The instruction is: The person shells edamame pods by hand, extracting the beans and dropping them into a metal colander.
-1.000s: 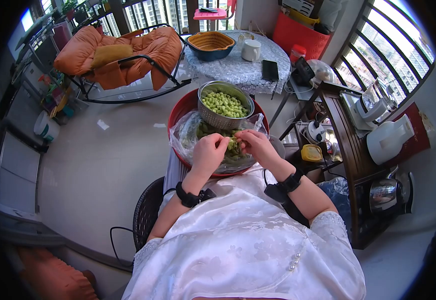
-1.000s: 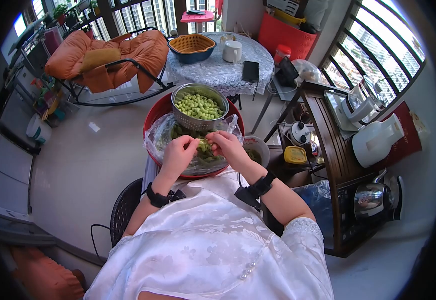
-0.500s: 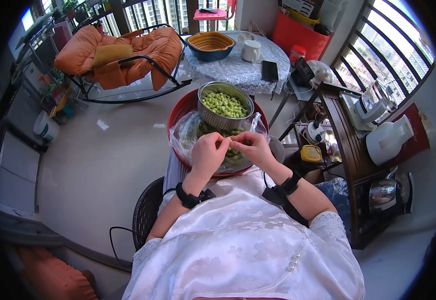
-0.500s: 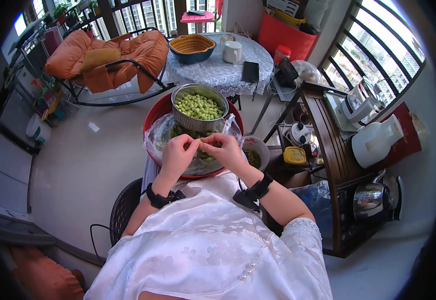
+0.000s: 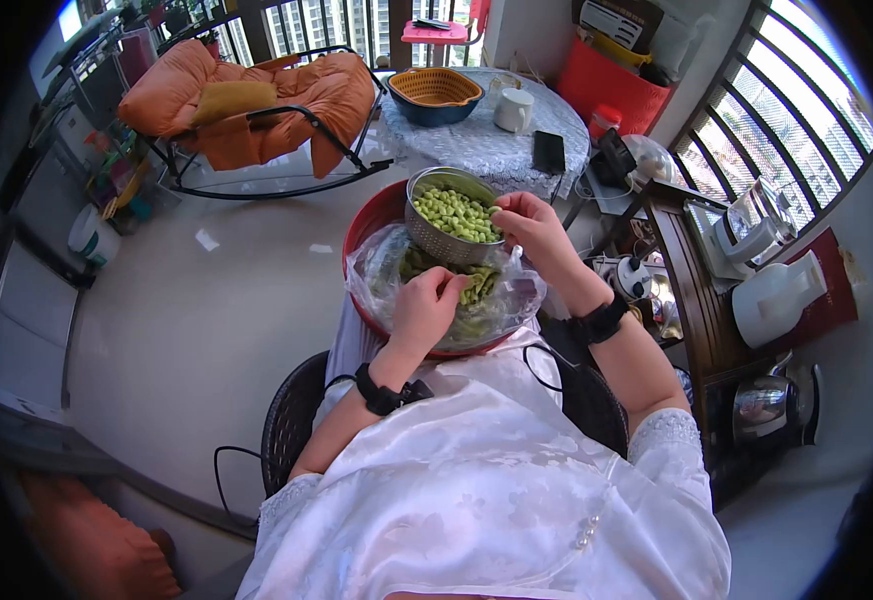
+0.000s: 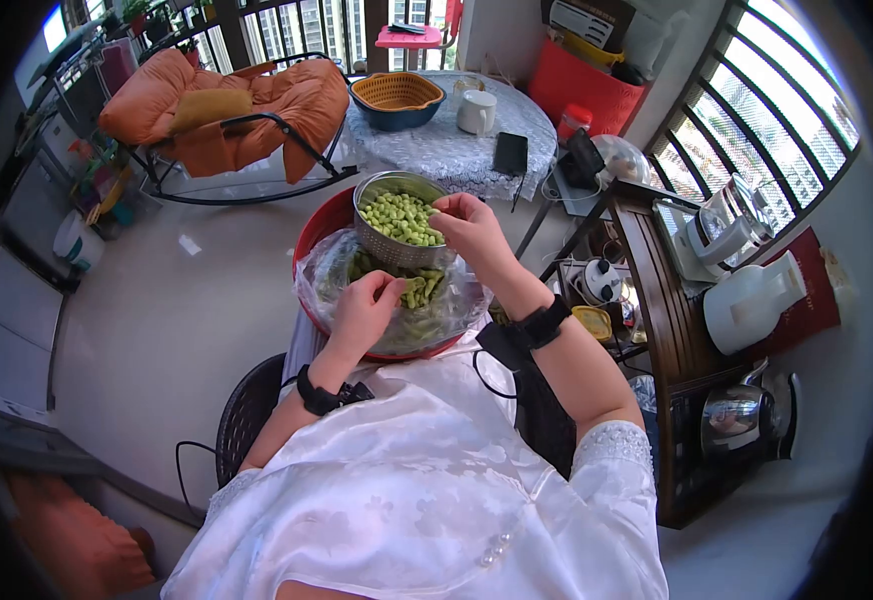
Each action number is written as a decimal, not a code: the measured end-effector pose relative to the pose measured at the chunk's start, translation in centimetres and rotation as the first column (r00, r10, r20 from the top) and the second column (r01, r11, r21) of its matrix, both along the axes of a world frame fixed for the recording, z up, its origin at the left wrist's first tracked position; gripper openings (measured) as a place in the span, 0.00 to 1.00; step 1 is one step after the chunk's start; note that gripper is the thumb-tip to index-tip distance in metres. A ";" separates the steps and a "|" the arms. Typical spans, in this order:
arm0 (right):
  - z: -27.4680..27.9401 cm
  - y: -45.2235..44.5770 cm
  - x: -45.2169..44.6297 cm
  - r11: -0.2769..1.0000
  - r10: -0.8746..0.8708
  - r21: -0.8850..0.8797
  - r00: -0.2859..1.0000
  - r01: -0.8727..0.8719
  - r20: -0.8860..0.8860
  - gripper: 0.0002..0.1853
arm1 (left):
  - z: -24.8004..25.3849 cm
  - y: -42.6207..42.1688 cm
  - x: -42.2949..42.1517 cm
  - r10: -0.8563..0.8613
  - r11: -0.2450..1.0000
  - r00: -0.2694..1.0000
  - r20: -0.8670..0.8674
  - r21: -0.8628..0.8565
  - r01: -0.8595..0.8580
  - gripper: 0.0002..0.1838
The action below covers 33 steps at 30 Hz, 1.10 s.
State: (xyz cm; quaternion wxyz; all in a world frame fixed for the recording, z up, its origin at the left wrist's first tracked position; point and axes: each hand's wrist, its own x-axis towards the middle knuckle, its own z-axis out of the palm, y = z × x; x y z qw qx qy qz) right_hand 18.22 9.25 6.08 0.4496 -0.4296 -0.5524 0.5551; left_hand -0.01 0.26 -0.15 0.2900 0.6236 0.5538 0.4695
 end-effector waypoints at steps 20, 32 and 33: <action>-3.1 -6.6 -0.8 0.947 0.276 -0.205 0.953 -0.248 0.123 0.21 | 0.5 0.2 -0.2 -0.039 0.991 0.989 0.142 0.129 0.020 0.11; -4.9 -6.9 -1.0 0.926 0.178 -0.333 0.983 -0.179 -0.031 0.12 | 0.8 -0.3 0.2 0.030 0.937 0.966 -0.256 0.343 0.062 0.09; -4.5 -7.1 -1.0 0.926 0.176 -0.334 0.984 -0.176 -0.032 0.12 | 1.0 -0.4 0.1 0.041 0.927 0.962 -0.271 0.369 0.065 0.09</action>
